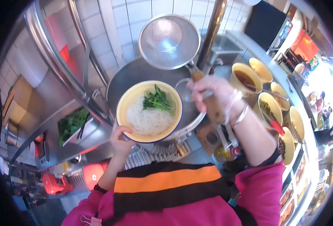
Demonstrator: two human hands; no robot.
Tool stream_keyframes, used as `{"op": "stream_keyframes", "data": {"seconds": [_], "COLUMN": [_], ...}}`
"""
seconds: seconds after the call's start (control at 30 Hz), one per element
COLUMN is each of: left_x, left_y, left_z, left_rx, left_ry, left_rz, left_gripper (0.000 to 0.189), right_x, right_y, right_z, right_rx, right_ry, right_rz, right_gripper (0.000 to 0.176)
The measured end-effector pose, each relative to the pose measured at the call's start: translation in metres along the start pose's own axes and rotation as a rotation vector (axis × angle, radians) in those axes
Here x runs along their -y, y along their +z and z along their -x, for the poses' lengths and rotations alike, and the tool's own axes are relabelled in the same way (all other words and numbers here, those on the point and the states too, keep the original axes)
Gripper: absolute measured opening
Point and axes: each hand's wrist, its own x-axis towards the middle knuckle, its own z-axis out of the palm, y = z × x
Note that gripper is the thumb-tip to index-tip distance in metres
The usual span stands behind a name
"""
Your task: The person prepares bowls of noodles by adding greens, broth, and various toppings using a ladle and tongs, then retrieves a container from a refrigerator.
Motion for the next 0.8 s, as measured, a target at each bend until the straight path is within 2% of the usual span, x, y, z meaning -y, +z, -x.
{"op": "stream_keyframes", "data": {"seconds": [0.03,0.07,0.1,0.17,0.23,0.3,0.33,0.37,0.43,0.47,0.53,0.57,0.63,0.7,0.8], "left_x": [-0.003,-0.008,-0.035,-0.044,-0.069,-0.099,-0.112,-0.121,-0.133,-0.137,-0.136,-0.135,-0.135,-0.124,-0.124], "left_y": [-0.015,-0.031,-0.042,-0.086,-0.123,-0.147,-0.150,-0.154,-0.165,-0.170,-0.177,-0.180,-0.179,-0.174,-0.138], "left_z": [0.018,0.036,0.035,0.078,0.108,0.126,0.123,0.120,0.129,0.133,0.132,0.129,0.120,0.107,0.058], "left_rx": [0.020,0.023,0.000,0.014,-0.038,-0.158,-0.201,-0.240,-0.267,-0.298,-0.247,-0.210,-0.176,-0.360,-0.413], "left_ry": [-0.027,-0.156,-0.095,-0.189,-0.233,-0.356,-0.340,-0.318,-0.342,-0.354,-0.305,-0.257,-0.264,-0.242,-0.144], "left_rz": [-0.002,0.055,-0.086,-0.139,-0.281,-0.362,-0.411,-0.459,-0.529,-0.595,-0.600,-0.625,-0.613,-0.580,-0.725], "left_gripper": [0.033,0.033,0.033,0.040,0.042,0.043,0.041,0.040,0.038,0.036,0.034,0.032,0.025,0.017,0.013], "right_x": [0.000,0.003,0.003,-0.013,-0.032,-0.063,-0.077,-0.092,-0.119,-0.129,-0.149,-0.160,-0.179,-0.181,-0.175], "right_y": [0.001,0.001,-0.002,-0.013,-0.009,-0.012,-0.013,-0.012,-0.006,-0.004,0.000,0.000,0.001,0.007,0.014], "right_z": [0.001,0.001,-0.001,-0.005,-0.003,0.000,-0.002,-0.005,-0.011,-0.014,-0.022,-0.032,-0.048,-0.044,-0.046], "right_rx": [-0.105,-0.061,-0.010,0.037,-0.036,0.012,0.089,0.086,0.157,0.143,0.379,0.364,0.228,0.170,0.089], "right_ry": [0.060,0.158,0.247,0.326,0.524,0.671,0.757,0.776,0.912,0.904,0.963,0.945,0.898,0.867,0.905], "right_rz": [0.034,-0.005,-0.038,-0.062,-0.094,-0.293,-0.489,-0.495,-0.847,-0.851,-1.061,-1.066,-0.835,-0.813,-0.499], "right_gripper": [0.027,0.026,0.025,0.022,0.020,0.021,0.023,0.023,0.021,0.021,0.029,0.029,0.033,0.036,0.043]}}
